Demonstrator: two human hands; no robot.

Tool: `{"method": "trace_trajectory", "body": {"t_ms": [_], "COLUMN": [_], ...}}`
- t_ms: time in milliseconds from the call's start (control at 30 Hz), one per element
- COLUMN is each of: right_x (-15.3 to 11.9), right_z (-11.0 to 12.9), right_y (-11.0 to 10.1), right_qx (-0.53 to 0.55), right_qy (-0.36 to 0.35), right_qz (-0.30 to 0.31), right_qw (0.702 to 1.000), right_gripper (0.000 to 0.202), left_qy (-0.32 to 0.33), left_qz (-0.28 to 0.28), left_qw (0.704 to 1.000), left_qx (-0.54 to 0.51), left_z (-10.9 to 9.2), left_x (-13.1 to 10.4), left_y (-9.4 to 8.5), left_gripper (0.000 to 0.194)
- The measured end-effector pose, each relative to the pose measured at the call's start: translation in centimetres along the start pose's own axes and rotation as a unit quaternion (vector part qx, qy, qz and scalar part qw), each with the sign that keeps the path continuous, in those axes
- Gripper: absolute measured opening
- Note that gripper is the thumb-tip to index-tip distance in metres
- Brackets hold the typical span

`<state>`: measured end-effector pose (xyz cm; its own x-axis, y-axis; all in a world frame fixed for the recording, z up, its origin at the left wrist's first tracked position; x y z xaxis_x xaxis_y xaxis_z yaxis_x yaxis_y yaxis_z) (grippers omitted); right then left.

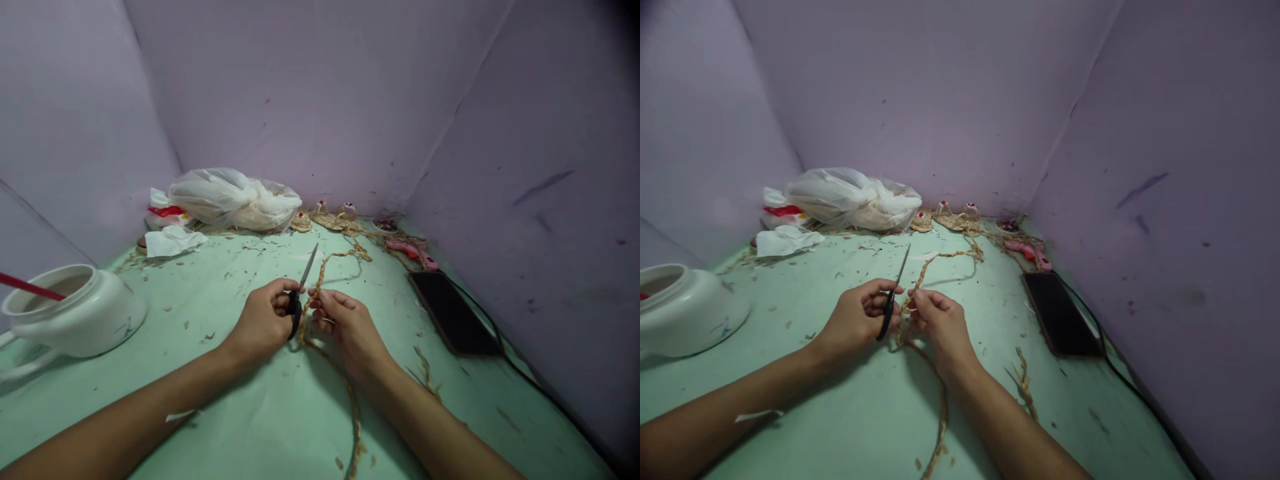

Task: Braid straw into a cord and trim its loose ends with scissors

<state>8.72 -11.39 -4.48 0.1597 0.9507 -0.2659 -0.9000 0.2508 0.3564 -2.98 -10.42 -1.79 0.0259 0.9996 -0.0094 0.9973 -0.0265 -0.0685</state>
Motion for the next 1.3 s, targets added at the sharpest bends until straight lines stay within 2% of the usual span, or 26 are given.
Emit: {"method": "trace_trajectory", "body": {"t_ms": [100,200,433,567,667,733,800,867,933,1000,1100,1300], "right_x": [0.3,0.4,-0.1,0.2,0.8,1.1,1.2,1.3,1.1,1.0,0.8,0.8], "right_z": [0.3,0.4,-1.0,-1.1,-1.0,-0.7,-0.3,0.2,0.5,0.8,1.1,1.2], "right_y": [-0.9,-1.1,0.0,0.3,-0.5,-1.2,-1.6,-1.8,-1.8,-1.8,-1.6,-1.3], "right_qx": [-0.012,-0.022,0.07,0.098,0.087,0.076,0.071,0.068,0.068,0.069,0.072,0.071], "right_qy": [0.009,0.012,0.11,0.106,0.101,0.099,0.092,0.088,0.088,0.085,0.075,0.067], "right_qz": [-0.046,-0.055,0.001,0.013,-0.02,-0.044,-0.059,-0.064,-0.064,-0.064,-0.053,-0.036], "right_qw": [0.999,0.998,0.992,0.989,0.991,0.991,0.991,0.992,0.992,0.992,0.993,0.995], "right_gripper": [0.027,0.026,0.018,0.015,0.012,0.011,0.011,0.012,0.012,0.012,0.013,0.011], "left_qy": [0.04,0.053,-0.031,-0.042,-0.013,0.051,0.156,0.255,0.315,0.34,0.351,0.354], "left_qz": [0.017,0.032,0.055,0.064,0.058,0.053,0.053,0.06,0.056,0.054,0.066,0.086], "left_qw": [0.999,0.997,0.998,0.997,0.998,0.993,0.964,0.912,0.863,0.828,0.797,0.766], "left_qx": [0.029,0.045,-0.006,-0.017,0.017,0.093,0.208,0.316,0.392,0.441,0.488,0.53], "left_z": [0.1,0.2,1.4,1.6,1.3,0.4,-1.1,-2.5,-3.2,-3.4,-3.0,-2.6], "left_x": [-0.3,-0.4,-0.5,-0.5,-0.1,0.2,0.2,-0.2,-0.5,-0.7,-0.9,-1.2], "left_y": [0.4,0.7,1.5,1.9,1.5,0.8,0.2,-0.1,-0.3,-0.3,0.1,0.5], "left_gripper": [0.031,0.029,0.035,0.038,0.034,0.029,0.027,0.03,0.032,0.036,0.046,0.05]}}
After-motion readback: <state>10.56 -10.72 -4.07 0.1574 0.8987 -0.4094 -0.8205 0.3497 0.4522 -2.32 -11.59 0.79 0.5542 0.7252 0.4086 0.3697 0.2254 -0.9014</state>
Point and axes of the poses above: each hand's wrist, its own x-axis towards the middle knuckle, its own y-axis out of the palm, z = x × y, the point moved 8 cm from there along x, towards the middle knuckle, and after that the axes turned 11 degrees about -z, right-handed, at the moved point
